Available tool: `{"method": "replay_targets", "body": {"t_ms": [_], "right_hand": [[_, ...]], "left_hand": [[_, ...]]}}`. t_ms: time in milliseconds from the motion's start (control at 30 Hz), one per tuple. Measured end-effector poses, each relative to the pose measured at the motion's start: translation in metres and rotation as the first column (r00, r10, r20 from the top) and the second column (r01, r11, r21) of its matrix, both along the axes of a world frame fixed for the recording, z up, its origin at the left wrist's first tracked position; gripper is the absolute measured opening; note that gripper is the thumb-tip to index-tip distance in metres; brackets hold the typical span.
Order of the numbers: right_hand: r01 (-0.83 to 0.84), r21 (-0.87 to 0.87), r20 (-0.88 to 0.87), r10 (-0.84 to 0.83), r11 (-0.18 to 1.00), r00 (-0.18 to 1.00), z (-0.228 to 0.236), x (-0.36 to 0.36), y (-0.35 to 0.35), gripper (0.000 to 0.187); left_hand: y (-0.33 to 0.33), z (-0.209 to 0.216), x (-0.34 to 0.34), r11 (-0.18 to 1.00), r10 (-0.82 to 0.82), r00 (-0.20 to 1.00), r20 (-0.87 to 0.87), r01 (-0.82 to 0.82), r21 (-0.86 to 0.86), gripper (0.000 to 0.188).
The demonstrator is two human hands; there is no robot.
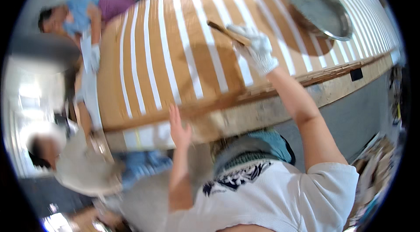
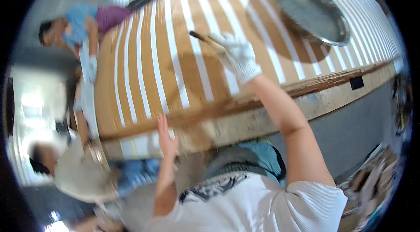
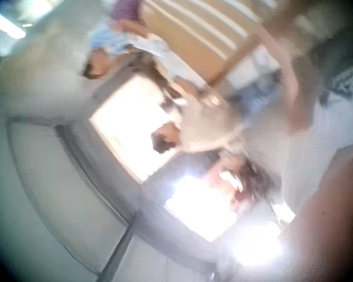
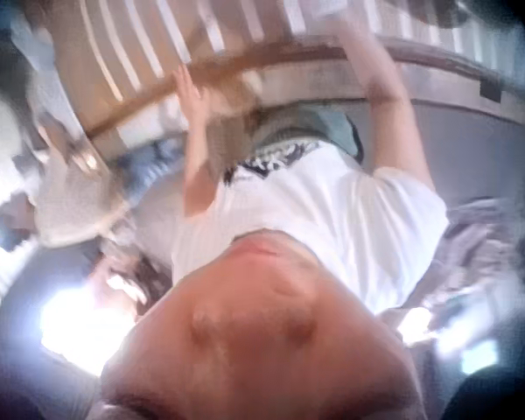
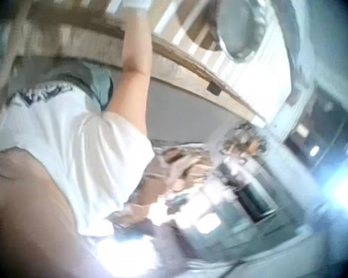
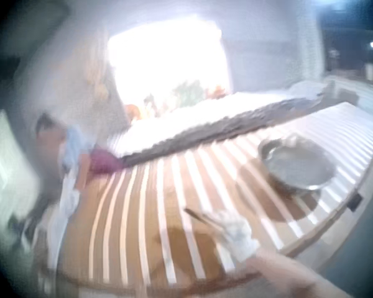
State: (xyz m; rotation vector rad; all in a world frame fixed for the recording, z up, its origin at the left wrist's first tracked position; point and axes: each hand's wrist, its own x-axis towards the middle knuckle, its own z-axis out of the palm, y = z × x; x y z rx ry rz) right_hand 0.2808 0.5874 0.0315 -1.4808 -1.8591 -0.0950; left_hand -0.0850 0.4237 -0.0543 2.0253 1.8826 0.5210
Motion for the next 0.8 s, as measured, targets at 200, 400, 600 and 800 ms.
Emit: {"method": "replay_targets", "body": {"t_ms": [200, 400, 600, 800], "right_hand": [[-0.206, -0.214, 0.458, 0.284, 0.955, 0.842, 0.0, -0.004, -0.048, 0.05], [-0.479, -0.147, -0.29, 0.425, 0.865, 0.857, -0.012, 0.047, -0.097, 0.046], [0.26, -0.448, -0.736, -0.518, 0.855, 0.436, -0.001, 0.146, -0.191, 0.034], [0.655, -0.37, 0.048, -0.691, 0.659, 0.722, 0.025, 0.154, -0.327, 0.054]], "left_hand": [[-0.066, 0.001, 0.006, 0.96, 0.247, 0.951, 0.186, -0.266, 0.083, 0.065], [-0.204, -0.094, -0.046, 0.717, 0.697, 0.634, 0.336, -0.606, -0.344, 0.04], [-0.211, -0.157, -0.055, 0.581, 0.792, 0.556, 0.253, -0.559, -0.591, 0.047], [-0.155, -0.205, -0.081, 0.632, 0.672, 0.737, 0.066, -0.526, -0.568, 0.052]]}}
